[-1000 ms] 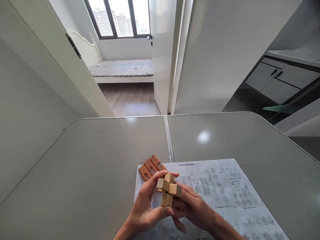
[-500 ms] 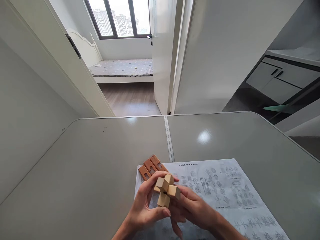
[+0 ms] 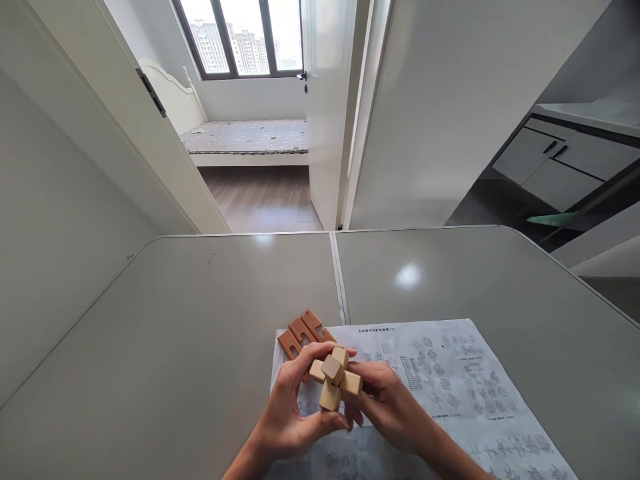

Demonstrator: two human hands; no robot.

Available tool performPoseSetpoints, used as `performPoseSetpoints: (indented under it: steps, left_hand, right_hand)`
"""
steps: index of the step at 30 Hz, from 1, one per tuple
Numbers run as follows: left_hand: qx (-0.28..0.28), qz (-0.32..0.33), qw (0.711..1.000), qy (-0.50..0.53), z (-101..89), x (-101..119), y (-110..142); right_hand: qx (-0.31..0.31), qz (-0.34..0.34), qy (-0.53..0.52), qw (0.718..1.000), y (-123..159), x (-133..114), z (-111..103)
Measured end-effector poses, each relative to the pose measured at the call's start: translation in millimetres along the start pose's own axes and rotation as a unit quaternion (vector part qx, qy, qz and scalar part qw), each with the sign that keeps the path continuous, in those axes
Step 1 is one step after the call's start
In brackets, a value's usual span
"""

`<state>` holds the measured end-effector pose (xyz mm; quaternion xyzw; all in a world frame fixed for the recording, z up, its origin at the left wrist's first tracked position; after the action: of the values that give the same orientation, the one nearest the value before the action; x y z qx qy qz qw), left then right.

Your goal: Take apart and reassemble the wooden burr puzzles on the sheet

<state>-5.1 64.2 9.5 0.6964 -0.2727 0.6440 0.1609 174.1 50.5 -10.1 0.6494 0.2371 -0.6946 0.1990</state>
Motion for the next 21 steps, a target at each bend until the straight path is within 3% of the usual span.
performPoseSetpoints:
  steps: [8, 16, 21]
  left_hand:
    - [0.015, 0.016, 1.000, -0.020, 0.5, 0.9, -0.8]
    - [0.031, 0.037, 0.998, -0.044, 2.9, 2.9, 0.2]
    - [0.075, 0.083, 0.989, -0.096, 7.0, 0.1, 1.5]
  right_hand:
    - [0.036, -0.035, 0.097, 0.994, 2.3, -1.4, 0.6]
    - [0.059, -0.038, 0.126, 0.990, 5.0, -3.6, 1.9]
    - [0.124, -0.053, 0.150, 0.979, 8.2, 2.8, 1.6]
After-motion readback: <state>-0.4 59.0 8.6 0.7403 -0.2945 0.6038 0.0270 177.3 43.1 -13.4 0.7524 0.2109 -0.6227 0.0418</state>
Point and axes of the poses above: each hand's wrist, its own y-axis away from the middle knuckle, its own z-axis out of the palm, x = y × z, the point moved 2 cm from there along -y, towards the middle knuckle, and after that the axes turned 9 degrees about -x, right-handed, at the moved point
